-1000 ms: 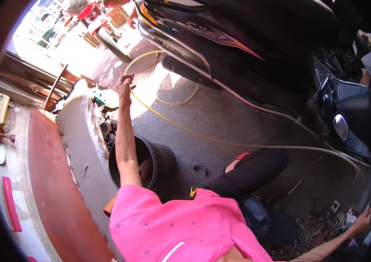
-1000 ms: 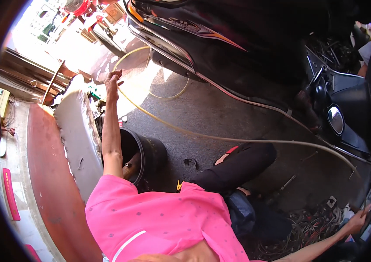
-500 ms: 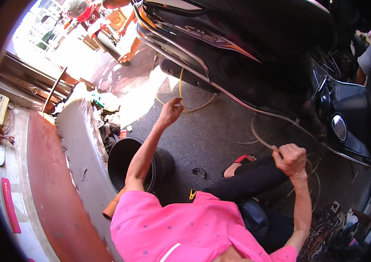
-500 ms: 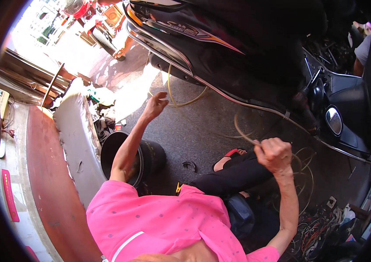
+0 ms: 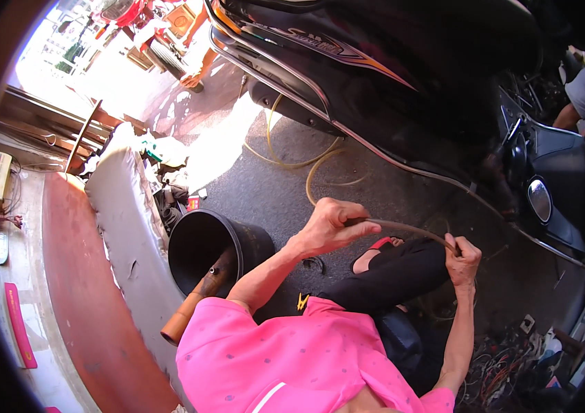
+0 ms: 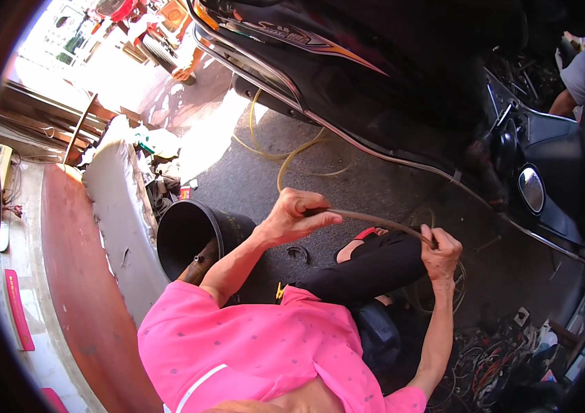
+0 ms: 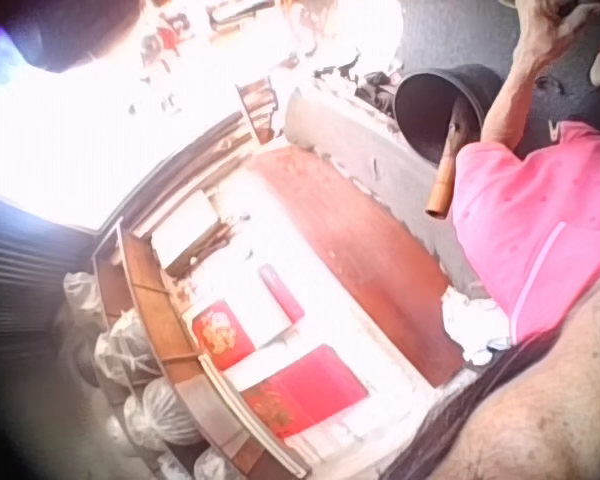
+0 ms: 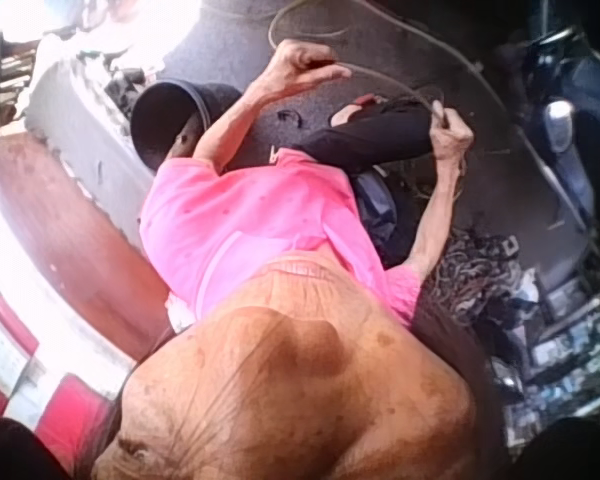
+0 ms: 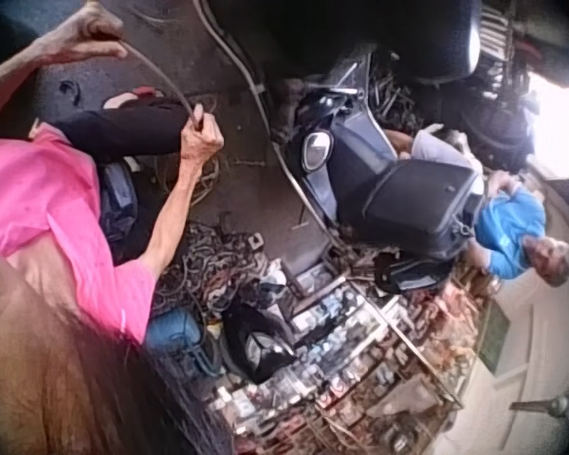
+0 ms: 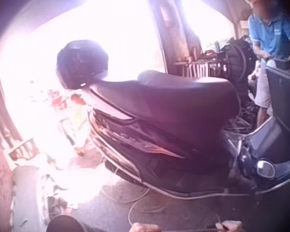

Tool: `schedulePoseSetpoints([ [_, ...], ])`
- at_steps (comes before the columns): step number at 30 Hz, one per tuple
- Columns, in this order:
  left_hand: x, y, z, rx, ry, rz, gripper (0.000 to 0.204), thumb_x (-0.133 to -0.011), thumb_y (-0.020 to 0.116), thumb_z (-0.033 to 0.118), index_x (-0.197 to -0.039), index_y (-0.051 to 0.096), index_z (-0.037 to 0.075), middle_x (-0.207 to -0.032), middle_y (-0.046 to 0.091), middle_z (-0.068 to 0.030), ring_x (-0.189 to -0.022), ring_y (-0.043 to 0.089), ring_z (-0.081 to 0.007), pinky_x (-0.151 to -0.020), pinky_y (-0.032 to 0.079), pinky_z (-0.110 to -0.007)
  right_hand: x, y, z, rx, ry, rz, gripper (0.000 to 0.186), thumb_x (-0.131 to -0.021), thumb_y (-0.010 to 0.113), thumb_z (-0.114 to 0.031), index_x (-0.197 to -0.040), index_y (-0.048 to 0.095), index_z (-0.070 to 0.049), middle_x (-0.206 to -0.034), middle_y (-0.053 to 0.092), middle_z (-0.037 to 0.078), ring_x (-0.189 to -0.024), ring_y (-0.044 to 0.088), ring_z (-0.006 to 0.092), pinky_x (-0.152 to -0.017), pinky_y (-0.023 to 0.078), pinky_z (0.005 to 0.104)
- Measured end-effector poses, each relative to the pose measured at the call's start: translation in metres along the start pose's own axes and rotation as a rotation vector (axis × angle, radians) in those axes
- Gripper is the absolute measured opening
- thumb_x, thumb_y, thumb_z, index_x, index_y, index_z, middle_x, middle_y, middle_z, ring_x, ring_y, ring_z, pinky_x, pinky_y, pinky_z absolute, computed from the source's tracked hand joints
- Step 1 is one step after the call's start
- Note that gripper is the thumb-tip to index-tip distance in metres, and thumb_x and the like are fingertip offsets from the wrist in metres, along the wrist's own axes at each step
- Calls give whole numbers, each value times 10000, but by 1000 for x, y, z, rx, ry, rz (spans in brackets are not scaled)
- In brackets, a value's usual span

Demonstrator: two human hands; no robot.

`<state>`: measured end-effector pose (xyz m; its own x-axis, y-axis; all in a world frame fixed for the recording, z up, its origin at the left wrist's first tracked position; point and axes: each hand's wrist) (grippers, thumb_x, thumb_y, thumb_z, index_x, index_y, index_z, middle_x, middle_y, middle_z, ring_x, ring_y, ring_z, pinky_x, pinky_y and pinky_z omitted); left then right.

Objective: Replacing or repairing a hose on a motorcycle.

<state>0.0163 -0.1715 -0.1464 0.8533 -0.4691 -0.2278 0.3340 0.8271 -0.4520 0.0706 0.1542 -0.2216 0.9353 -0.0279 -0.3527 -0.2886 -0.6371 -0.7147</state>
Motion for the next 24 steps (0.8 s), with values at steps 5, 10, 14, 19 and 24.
schedulePoseSetpoints([
  [5, 4, -45, -7, -103, -61, 202, 223, -814, 786, 167, -771, 663, -13, -565, 526, -54, -487, 499, -90, -443, 355, -267, 69, -12, 108, 116, 454, 142, 327, -927, 668, -227, -721, 568, 8, -566, 391, 127, -524, 321, 179, -482, 316, 344],
  [10, 26, -71, -31, -208, -155, 343, 203, -813, 792, 156, -811, 681, -14, -596, 583, -20, -537, 502, -46, -487, 393, -217, 143, -25, 182, 280, 636, 22, 327, -919, 665, -333, -859, 683, -12, -628, 605, 104, -550, 570, 217, -536, 439, 332],
  [14, 45, -88, -60, -171, -292, 456, 227, -830, 777, 205, -802, 700, -7, -567, 575, -34, -536, 492, -48, -492, 401, -251, 153, -25, 187, -129, 903, -24, 423, -954, 601, -391, -797, 663, -3, -599, 586, 40, -538, 544, 143, -502, 412, 302],
  [19, 71, -89, -94, -267, -482, 393, 328, -874, 735, 303, -787, 690, -10, -532, 485, 3, -535, 435, -53, -477, 358, -271, 78, -67, 130, 219, 839, 15, 731, -973, 425, -595, -659, 596, 43, -533, 534, 131, -557, 542, 248, -556, 399, 403],
  [24, 95, -71, -116, -8, -609, 363, 347, -903, 702, 342, -870, 705, -4, -601, 480, 30, -589, 433, -51, -508, 362, -265, 20, -160, 40, 678, 571, 495, 613, -962, 447, -594, -905, 716, -46, -703, 661, 181, -659, 619, 385, -585, 451, 466],
])
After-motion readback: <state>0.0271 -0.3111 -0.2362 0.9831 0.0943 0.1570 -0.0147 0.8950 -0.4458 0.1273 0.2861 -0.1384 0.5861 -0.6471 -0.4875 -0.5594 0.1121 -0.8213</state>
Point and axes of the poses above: each hand's wrist, its own x-axis away from the middle knuckle, its own y-axis out of the palm, z = x × y
